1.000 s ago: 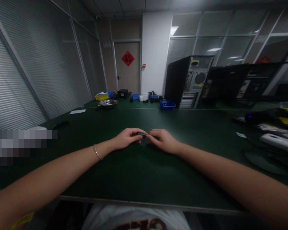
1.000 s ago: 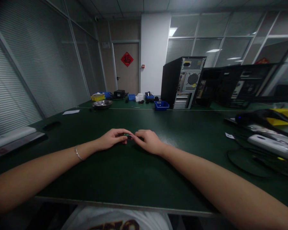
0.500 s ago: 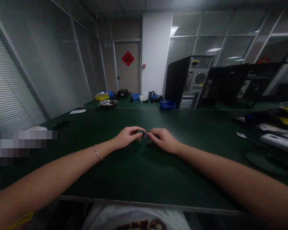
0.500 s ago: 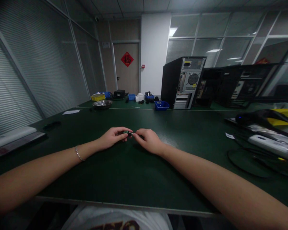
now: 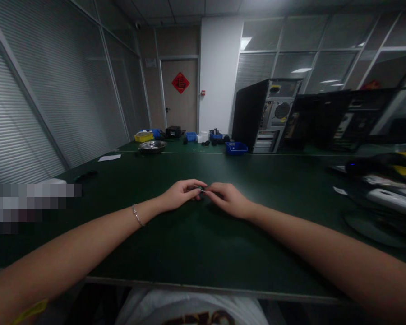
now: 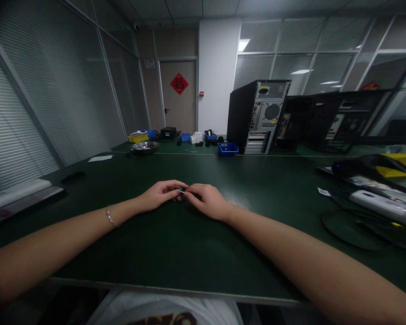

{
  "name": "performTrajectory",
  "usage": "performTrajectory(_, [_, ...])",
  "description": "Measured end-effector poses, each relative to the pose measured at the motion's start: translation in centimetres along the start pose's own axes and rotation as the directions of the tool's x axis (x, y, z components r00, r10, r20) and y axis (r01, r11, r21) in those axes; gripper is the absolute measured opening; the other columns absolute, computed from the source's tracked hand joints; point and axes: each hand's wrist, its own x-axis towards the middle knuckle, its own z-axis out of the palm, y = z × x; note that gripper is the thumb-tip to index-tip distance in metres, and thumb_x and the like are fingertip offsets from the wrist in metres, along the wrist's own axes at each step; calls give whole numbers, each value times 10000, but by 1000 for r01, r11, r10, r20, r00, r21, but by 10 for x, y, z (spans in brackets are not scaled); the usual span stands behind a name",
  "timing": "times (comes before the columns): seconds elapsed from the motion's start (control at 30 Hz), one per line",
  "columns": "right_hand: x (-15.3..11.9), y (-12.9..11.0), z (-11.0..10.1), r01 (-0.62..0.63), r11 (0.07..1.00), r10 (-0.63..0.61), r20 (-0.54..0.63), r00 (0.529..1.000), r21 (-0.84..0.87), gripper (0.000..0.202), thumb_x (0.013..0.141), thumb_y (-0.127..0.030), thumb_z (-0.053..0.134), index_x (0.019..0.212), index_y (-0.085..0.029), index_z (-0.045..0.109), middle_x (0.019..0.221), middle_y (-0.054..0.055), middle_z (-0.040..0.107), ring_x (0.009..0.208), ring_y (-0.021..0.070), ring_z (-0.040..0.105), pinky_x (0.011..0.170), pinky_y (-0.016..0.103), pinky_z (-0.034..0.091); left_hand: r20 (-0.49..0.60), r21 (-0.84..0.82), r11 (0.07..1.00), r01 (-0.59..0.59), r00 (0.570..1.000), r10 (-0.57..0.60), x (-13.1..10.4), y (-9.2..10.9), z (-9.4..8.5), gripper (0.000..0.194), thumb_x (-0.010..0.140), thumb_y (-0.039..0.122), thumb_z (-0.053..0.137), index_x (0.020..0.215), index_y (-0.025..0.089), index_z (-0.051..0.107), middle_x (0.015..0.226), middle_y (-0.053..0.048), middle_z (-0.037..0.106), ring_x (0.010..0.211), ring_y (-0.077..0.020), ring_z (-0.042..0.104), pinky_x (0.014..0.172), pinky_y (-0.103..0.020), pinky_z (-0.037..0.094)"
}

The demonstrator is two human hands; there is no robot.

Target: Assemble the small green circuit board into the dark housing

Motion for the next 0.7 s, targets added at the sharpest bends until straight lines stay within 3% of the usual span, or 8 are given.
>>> performTrajectory(0.13, [-1, 1, 1, -53, 999, 53, -14, 998, 4, 249, 961, -291, 436, 1008, -166, 646, 905, 59, 664, 804, 162, 600, 726, 264, 437, 6, -69, 997, 17, 1000, -16, 2, -3, -1, 318, 923, 281, 474, 1200, 150, 559, 1024, -84, 626, 868, -166, 612, 750, -298, 496])
performTrajectory(0.43, [-1, 2, 1, -70, 998, 70, -15, 997, 1, 237, 953, -289, 450, 1058, -182, 634, 977, 61, 672, 843, 169, 606, 743, 271, 437, -17, -255, 967, 27, 999, -33, 0, -7, 0, 357, 801, 209, 669, 1118, 173, 508, 988, -46, 605, 923, -175, 640, 870, -365, 496])
performTrajectory(0.7, [-1, 3, 1, -97, 993, 96, -15, 995, -73, 258, 956, -313, 442, 911, -163, 647, 845, 45, 618, 754, 147, 563, 667, 247, 404, -111, -90, 996, 18, 993, -28, 0, -1, -1, 253, 767, 242, 700, 978, 144, 599, 958, -41, 614, 894, -171, 604, 834, -344, 487])
